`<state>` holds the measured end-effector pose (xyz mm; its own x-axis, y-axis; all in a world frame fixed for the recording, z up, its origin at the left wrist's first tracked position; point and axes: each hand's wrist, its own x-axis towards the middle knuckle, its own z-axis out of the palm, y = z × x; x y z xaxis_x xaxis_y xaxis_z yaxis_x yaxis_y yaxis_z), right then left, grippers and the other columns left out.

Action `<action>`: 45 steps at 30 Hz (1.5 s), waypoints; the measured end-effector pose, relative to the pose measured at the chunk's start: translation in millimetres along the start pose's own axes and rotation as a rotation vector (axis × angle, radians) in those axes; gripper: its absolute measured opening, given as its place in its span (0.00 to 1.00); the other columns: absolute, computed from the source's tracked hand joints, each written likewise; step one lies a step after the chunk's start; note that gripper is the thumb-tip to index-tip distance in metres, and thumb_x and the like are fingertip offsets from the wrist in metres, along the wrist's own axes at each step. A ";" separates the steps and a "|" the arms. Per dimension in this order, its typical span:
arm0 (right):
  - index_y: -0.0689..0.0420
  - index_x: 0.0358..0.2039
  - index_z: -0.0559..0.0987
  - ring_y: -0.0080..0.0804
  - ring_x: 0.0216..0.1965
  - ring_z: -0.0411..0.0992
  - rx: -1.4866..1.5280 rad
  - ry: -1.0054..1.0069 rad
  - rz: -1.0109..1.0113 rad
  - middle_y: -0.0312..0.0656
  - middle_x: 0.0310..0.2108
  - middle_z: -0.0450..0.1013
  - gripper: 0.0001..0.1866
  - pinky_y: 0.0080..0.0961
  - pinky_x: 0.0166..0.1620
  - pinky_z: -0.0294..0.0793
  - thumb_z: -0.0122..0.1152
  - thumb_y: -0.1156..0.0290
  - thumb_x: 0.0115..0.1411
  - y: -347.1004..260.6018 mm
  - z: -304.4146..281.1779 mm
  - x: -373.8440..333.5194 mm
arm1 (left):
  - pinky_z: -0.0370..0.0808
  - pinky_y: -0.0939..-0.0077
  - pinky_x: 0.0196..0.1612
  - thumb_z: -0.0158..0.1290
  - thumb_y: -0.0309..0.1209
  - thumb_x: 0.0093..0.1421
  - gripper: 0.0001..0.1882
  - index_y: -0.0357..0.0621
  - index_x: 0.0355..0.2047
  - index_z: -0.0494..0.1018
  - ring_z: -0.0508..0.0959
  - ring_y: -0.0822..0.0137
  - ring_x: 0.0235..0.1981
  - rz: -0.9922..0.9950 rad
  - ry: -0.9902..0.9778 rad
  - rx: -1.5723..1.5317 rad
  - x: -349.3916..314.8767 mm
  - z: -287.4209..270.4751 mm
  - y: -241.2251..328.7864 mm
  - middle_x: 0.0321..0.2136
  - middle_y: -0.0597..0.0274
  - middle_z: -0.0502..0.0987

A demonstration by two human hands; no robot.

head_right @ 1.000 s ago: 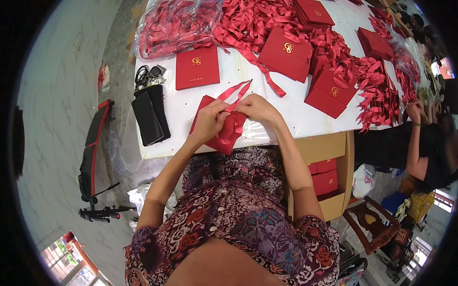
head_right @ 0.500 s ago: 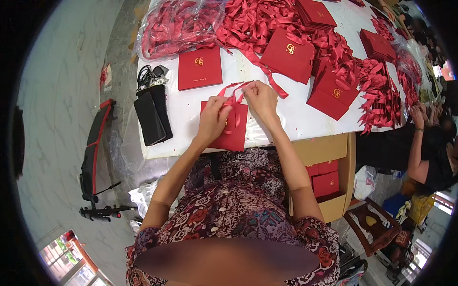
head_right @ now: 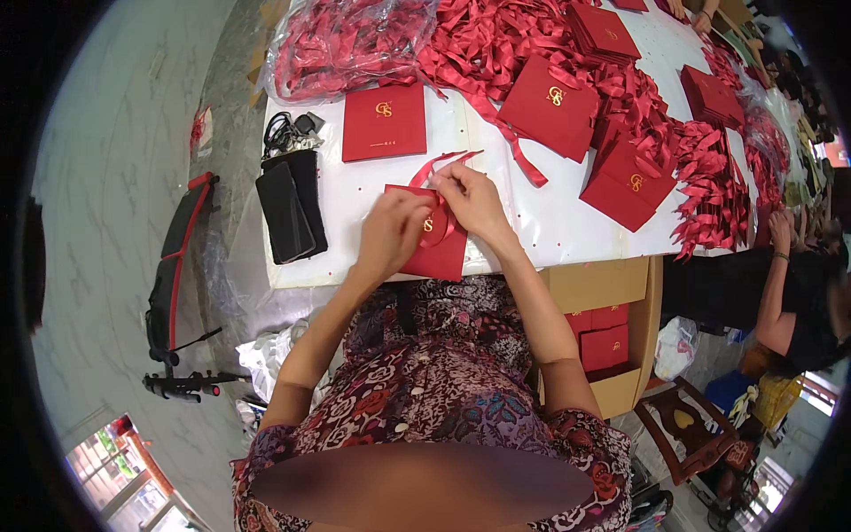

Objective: Tying red ribbons onto small red gift boxes.

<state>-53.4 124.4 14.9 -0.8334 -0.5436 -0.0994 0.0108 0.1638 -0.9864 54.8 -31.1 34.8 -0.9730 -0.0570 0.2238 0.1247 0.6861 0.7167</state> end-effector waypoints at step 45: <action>0.61 0.27 0.81 0.44 0.31 0.76 -0.571 -0.093 -0.103 0.47 0.26 0.76 0.13 0.34 0.35 0.73 0.61 0.64 0.60 -15.3 -2.4 0.7 | 0.71 0.69 0.31 0.63 0.23 0.53 0.10 0.40 0.35 0.76 0.74 0.62 0.28 0.073 0.046 -0.103 14.5 -0.2 -12.5 0.30 0.57 0.73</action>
<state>-55.4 123.5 30.3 -0.7620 -0.6461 -0.0429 -0.3890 0.5097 -0.7674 39.2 -40.6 29.2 -0.9508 -0.0445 0.3065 0.2165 0.6120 0.7606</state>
